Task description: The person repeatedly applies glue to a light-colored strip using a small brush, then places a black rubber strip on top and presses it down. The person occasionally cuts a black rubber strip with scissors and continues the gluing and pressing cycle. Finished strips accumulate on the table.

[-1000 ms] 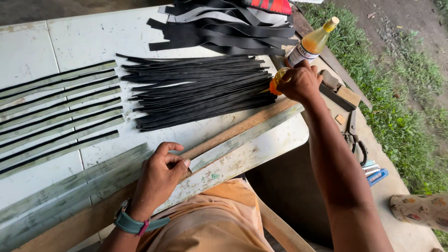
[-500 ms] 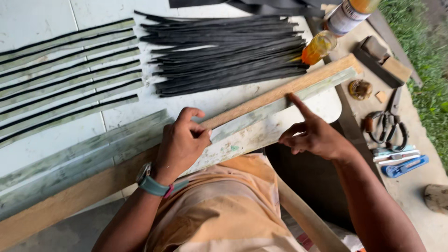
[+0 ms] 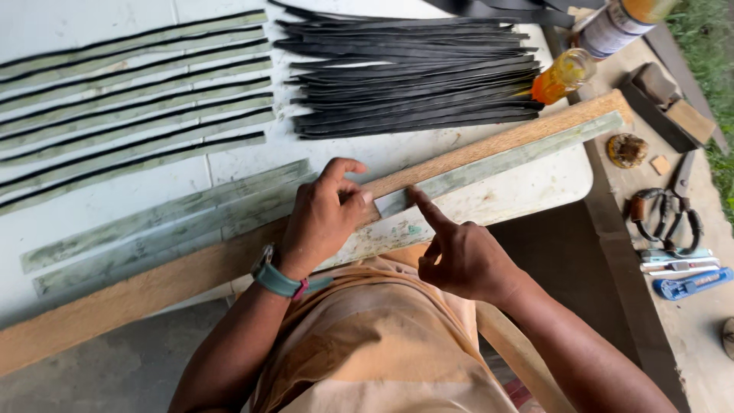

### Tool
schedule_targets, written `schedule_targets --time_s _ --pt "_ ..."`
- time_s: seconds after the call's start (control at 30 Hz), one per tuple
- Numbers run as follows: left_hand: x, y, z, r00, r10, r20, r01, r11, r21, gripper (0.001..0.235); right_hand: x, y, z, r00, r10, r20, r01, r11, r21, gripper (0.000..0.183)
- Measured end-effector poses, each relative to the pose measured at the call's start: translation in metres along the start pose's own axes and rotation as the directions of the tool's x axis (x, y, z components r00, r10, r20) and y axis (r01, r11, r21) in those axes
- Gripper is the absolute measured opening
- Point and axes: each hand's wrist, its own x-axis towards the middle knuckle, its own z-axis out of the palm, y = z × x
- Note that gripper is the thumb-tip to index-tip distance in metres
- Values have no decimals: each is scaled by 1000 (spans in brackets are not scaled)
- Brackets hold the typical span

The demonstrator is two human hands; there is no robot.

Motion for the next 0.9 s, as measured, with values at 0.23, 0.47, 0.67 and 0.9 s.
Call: schedule_targets --time_s 0.23,0.47,0.67,0.9 --pt "-7 -7 -11 996 -44 -72 41 998 -37 22 7 -10 8 999 12 -31 -20 968 -249 94" --pt "-11 -1 -8 993 87 -76 -85 996 31 18 10 4 14 998 -42 -52 18 920 -391 87" --pt "-21 3 2 980 186 -64 -176 974 140 14 -3 22 -2 962 -123 -242 40 946 -322 76" --pt "-19 3 7 983 168 -74 -154 975 162 13 2 33 6 946 -221 -236 93 886 -454 81"
